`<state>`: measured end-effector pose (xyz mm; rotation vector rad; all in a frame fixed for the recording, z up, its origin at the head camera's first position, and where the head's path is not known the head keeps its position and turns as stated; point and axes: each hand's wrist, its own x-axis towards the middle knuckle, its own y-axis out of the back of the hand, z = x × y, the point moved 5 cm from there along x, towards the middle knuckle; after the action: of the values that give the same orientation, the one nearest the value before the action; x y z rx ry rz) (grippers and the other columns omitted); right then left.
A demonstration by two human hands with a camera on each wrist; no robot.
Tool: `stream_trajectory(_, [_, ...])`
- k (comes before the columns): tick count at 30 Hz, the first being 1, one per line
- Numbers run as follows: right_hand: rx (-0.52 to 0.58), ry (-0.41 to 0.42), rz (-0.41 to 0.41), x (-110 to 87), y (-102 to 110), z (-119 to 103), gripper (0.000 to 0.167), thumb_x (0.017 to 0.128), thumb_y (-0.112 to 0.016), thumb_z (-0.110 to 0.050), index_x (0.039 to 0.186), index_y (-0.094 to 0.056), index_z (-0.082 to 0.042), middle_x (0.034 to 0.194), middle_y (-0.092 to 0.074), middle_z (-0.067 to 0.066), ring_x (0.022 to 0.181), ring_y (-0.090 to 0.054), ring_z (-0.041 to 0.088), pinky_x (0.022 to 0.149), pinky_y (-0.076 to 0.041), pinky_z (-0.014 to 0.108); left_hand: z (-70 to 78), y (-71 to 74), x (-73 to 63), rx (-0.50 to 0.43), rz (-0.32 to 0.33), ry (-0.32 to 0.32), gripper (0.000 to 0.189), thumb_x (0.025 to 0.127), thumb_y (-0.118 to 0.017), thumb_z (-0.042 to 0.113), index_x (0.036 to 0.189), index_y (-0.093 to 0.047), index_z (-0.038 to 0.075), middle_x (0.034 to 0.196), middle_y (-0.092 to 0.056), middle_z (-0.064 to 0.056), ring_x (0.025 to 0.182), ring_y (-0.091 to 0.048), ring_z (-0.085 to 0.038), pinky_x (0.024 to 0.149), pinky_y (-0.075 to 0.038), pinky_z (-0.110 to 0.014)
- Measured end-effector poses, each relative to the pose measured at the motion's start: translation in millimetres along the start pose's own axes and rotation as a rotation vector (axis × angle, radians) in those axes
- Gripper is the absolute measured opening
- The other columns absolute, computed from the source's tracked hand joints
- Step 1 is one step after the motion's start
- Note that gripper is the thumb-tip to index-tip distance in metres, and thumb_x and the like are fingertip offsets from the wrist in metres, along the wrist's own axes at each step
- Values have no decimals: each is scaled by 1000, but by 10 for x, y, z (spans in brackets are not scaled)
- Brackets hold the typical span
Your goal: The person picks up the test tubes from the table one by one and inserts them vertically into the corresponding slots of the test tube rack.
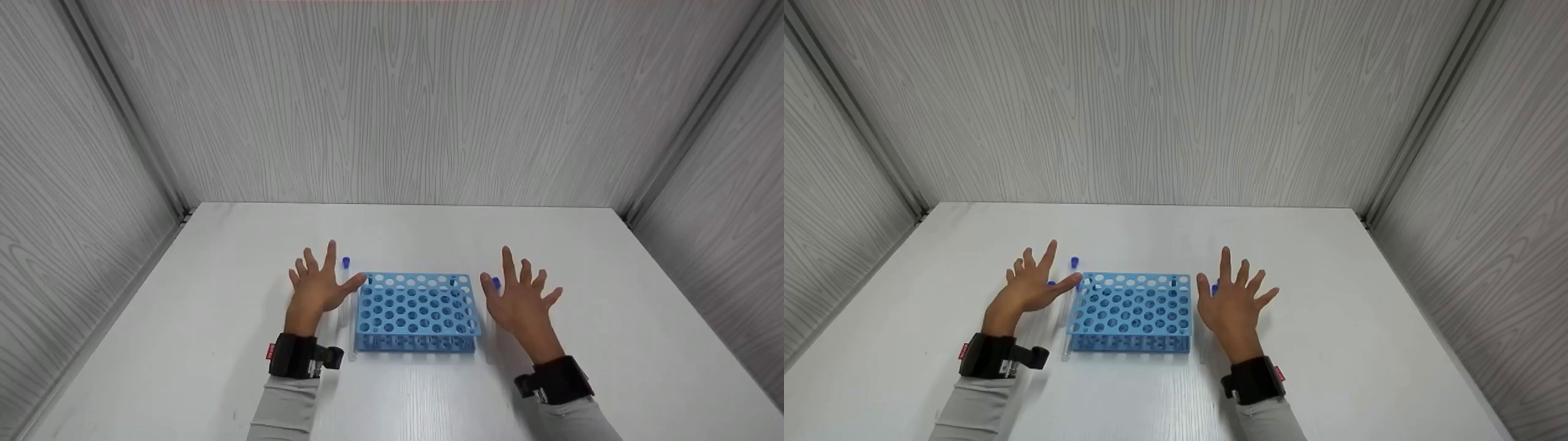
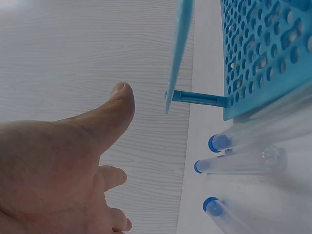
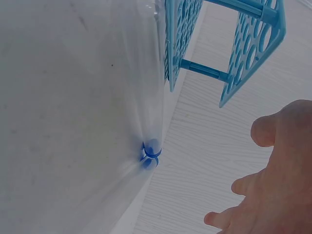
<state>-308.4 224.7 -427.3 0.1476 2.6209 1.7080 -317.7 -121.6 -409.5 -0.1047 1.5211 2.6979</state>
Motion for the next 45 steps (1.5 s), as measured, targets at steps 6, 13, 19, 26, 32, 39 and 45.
stream_trajectory(6, [-3,-5,-10,-3,-13,1,76,106,-30,-55,164,0,-17,164,-6,33,146,3,64,106,11,82,19,-12,7,-6,-12,5,95,97,-56,55,163,-7,8,163,-1,-38,150,-1,-57,122,-4,-65])
stream_trajectory(13, [11,4,-16,8,-15,-20,76,106,-34,-51,164,0,-15,163,-9,34,146,-2,64,109,4,81,36,-36,27,-79,-18,21,96,96,-60,51,163,-6,7,163,-6,-36,150,-10,-57,120,-16,-66])
stream_trajectory(19, [66,-2,-55,44,-33,-60,79,106,-41,-46,163,-1,-8,162,-13,33,147,-13,58,118,-11,71,68,-111,53,-127,-51,29,94,99,-58,49,163,-4,6,164,-12,-32,150,-18,-54,117,-25,-66])
stream_trajectory(26, [169,-4,-114,31,-35,-85,80,106,-45,-42,161,-6,2,163,-19,32,147,-25,52,118,-27,61,122,-143,53,-132,-75,21,90,101,-55,47,162,-6,3,161,-27,-29,146,-33,-48,117,-31,-59])
stream_trajectory(32, [208,17,-116,-12,-21,-113,78,106,-47,-39,159,-12,6,156,-32,35,142,-36,51,114,-35,60,149,-170,47,-144,-85,25,84,102,-54,46,160,-16,-1,157,-36,-28,146,-36,-44,118,-32,-56])
stream_trajectory(39, [269,50,-72,-30,-46,-171,65,106,-47,-28,155,-25,9,150,-43,33,138,-44,49,111,-40,58,222,-164,30,-145,-70,14,63,104,-52,39,145,-47,-9,147,-51,-29,138,-48,-45,110,-42,-57])
stream_trajectory(45, [272,60,-82,-43,-77,-218,59,106,-44,-27,151,-35,9,146,-49,31,135,-48,48,109,-41,58,273,-183,36,-137,-94,-2,58,106,-47,36,141,-52,-9,143,-55,-28,133,-53,-43,109,-44,-55])
